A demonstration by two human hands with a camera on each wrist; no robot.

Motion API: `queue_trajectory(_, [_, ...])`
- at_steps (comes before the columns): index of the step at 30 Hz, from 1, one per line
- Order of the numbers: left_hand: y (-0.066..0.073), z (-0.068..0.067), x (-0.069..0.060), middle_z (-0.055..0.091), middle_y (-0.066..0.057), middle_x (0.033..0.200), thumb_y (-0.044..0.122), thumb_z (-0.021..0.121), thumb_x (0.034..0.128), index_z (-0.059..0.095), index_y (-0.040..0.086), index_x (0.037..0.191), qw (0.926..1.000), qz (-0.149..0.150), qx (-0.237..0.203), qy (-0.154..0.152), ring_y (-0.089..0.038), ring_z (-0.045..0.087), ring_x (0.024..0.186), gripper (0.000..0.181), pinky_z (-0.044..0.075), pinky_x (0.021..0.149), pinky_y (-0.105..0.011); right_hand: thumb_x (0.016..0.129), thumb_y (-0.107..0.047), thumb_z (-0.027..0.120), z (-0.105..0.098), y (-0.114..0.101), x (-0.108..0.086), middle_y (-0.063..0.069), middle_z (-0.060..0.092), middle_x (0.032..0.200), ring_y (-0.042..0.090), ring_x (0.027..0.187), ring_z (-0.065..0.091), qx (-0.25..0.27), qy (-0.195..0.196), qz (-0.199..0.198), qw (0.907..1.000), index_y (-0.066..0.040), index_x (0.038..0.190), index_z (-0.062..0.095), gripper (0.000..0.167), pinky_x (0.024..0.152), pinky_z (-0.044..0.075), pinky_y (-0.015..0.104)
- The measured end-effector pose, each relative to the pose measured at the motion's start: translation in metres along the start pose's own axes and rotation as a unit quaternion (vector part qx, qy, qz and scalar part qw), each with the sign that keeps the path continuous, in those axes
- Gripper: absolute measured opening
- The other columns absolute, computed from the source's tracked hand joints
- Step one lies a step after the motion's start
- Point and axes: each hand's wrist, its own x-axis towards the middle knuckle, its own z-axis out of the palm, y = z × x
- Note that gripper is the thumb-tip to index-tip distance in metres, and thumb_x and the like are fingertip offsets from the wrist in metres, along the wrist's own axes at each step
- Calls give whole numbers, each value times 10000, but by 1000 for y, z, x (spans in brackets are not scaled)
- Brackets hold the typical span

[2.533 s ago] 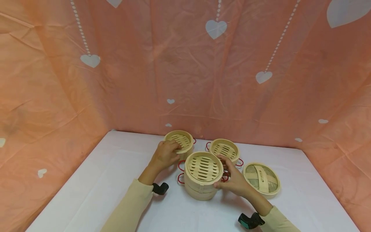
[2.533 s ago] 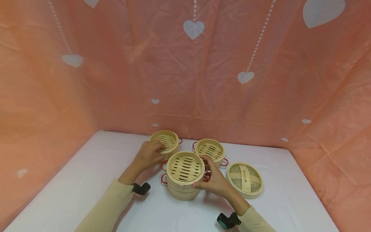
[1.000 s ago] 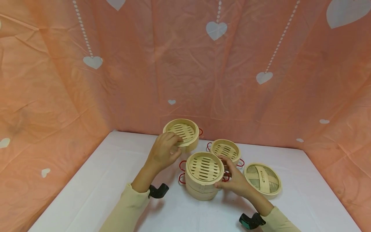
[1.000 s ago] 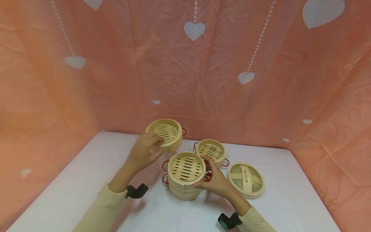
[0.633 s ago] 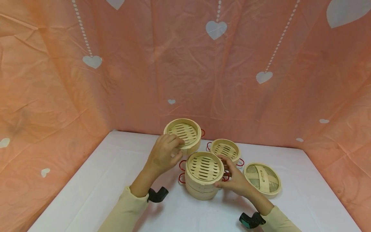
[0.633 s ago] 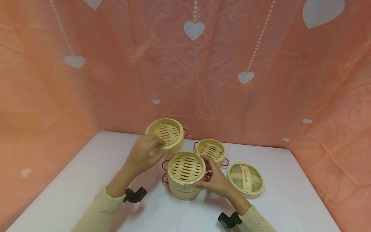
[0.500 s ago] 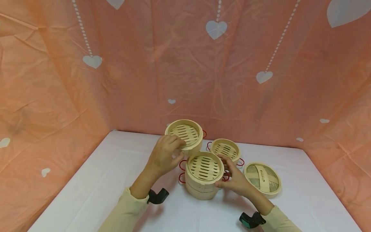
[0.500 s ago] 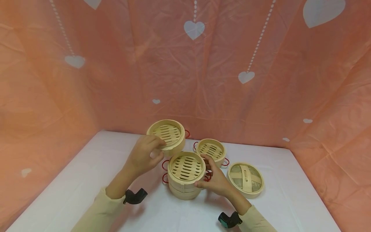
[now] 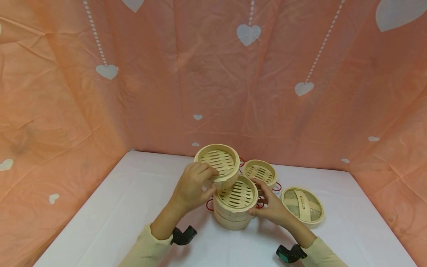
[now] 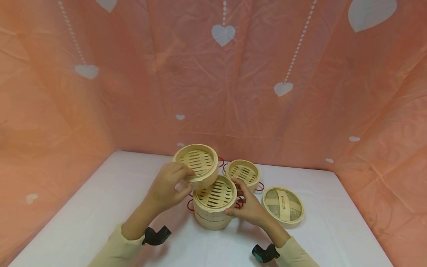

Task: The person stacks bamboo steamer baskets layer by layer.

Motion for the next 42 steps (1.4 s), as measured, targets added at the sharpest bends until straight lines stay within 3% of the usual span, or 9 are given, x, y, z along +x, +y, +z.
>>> queue_trajectory(7, [6, 2, -3, 652, 56, 888, 117, 659, 712, 674, 149, 890, 9998, 166, -97, 92, -148, 613, 897, 181, 462, 851, -357, 744, -205, 823, -1, 0, -1, 175, 471, 1365, 294, 1150, 533, 55, 10, 97, 9999, -113, 1483, 289, 917, 867, 498, 299])
queue_trajectory(22, [17, 5, -7, 628, 76, 861, 110, 673, 695, 669, 162, 885, 9991, 370, -180, 44, -132, 601, 888, 197, 466, 848, -343, 746, -193, 820, -1, 0, 0, 224, 490, 1343, 372, 1153, 546, 4, 9, -155, 9999, -90, 1466, 321, 882, 855, 507, 306])
queue_trajectory(26, [21, 6, -6, 617, 82, 843, 111, 678, 688, 667, 165, 872, 9987, 452, -207, 59, -126, 600, 873, 192, 468, 832, -334, 739, -183, 825, -1, -1, 0, 218, 496, 1334, 368, 1152, 545, 0, 36, -94, 9999, -111, 1460, 331, 878, 855, 509, 298])
queue_trajectory(31, [26, 9, -6, 614, 83, 852, 118, 686, 687, 663, 171, 877, 9983, 542, -218, 12, -122, 594, 869, 199, 462, 829, -324, 731, -163, 825, -1, -1, -1, 226, 509, 1318, 364, 1153, 548, -86, 109, 8, 9999, -64, 1446, 332, 874, 875, 508, 293])
queue_trajectory(42, [32, 16, -7, 624, 83, 861, 131, 704, 685, 670, 173, 883, 9981, 565, -232, -32, -116, 595, 871, 204, 465, 829, -312, 720, -178, 825, -2, 0, -1, 199, 548, 1272, 313, 1126, 567, -224, 185, -105, 9995, -69, 1389, 393, 803, 877, 513, 307])
